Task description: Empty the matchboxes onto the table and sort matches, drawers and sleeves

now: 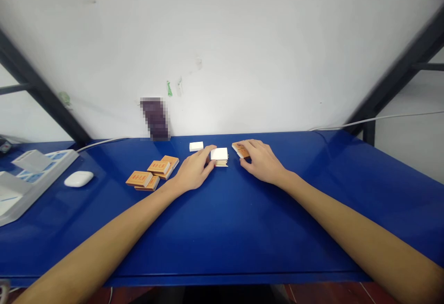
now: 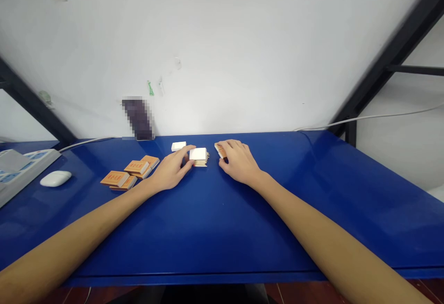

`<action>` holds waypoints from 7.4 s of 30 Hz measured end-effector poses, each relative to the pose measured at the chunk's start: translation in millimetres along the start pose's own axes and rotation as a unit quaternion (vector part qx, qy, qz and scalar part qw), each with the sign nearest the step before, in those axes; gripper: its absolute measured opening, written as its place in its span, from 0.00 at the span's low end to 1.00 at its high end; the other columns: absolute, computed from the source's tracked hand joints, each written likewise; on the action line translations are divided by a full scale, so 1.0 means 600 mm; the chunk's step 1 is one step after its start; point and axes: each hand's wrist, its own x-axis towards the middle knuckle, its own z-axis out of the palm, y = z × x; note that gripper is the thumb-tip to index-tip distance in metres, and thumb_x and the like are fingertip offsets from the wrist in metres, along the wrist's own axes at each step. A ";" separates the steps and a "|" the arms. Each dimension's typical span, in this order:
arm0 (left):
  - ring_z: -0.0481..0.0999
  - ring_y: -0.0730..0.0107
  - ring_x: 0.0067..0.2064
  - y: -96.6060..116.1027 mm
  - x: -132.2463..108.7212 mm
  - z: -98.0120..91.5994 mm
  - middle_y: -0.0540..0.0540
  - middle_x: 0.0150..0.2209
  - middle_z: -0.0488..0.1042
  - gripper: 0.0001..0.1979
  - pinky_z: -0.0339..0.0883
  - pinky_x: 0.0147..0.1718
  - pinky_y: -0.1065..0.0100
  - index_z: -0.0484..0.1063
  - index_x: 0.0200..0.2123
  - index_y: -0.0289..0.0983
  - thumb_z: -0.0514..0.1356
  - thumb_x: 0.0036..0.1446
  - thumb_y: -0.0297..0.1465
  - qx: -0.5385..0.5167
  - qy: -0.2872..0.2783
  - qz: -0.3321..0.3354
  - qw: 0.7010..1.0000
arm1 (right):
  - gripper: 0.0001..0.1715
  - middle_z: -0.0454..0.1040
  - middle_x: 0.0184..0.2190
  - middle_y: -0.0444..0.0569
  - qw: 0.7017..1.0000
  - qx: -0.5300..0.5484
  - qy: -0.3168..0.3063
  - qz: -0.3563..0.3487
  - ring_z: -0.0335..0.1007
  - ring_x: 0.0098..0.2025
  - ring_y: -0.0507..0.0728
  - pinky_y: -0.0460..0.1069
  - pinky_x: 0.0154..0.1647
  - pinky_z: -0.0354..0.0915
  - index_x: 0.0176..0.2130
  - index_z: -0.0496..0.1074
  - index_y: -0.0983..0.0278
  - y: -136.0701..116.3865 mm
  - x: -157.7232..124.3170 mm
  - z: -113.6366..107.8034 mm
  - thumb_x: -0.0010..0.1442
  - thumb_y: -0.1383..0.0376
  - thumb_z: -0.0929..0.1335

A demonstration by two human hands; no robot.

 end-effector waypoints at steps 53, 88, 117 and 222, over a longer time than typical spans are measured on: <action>0.73 0.72 0.28 -0.033 0.016 -0.011 0.50 0.29 0.73 0.15 0.62 0.28 0.71 0.69 0.39 0.37 0.59 0.52 0.40 -0.441 0.204 -0.194 0.852 | 0.22 0.72 0.54 0.54 0.997 -0.058 -0.043 0.007 0.68 0.47 0.65 0.57 0.43 0.64 0.57 0.67 0.58 -0.006 -0.005 -0.004 0.67 0.64 0.58; 0.71 0.59 0.49 -0.025 0.011 -0.006 0.42 0.44 0.68 0.12 0.63 0.55 0.56 0.71 0.40 0.38 0.51 0.58 0.25 -0.110 0.152 -0.176 0.966 | 0.11 0.68 0.56 0.57 0.976 0.096 -0.057 -0.188 0.62 0.60 0.66 0.65 0.59 0.59 0.43 0.76 0.62 -0.063 -0.026 0.004 0.62 0.66 0.66; 0.71 0.72 0.34 -0.019 0.009 -0.006 0.47 0.39 0.69 0.16 0.70 0.37 0.68 0.75 0.38 0.37 0.53 0.52 0.17 -0.133 0.184 -0.091 0.970 | 0.17 0.69 0.55 0.57 0.980 0.074 -0.040 -0.181 0.62 0.59 0.65 0.65 0.60 0.60 0.51 0.75 0.62 -0.061 -0.025 0.013 0.65 0.66 0.64; 0.72 0.64 0.47 0.042 -0.042 -0.016 0.46 0.45 0.71 0.14 0.69 0.47 0.61 0.64 0.47 0.39 0.54 0.57 0.24 -0.163 0.127 0.079 0.975 | 0.23 0.73 0.42 0.51 0.983 0.141 0.068 -0.093 0.71 0.35 0.57 0.51 0.33 0.66 0.49 0.67 0.63 -0.086 -0.029 0.004 0.52 0.70 0.65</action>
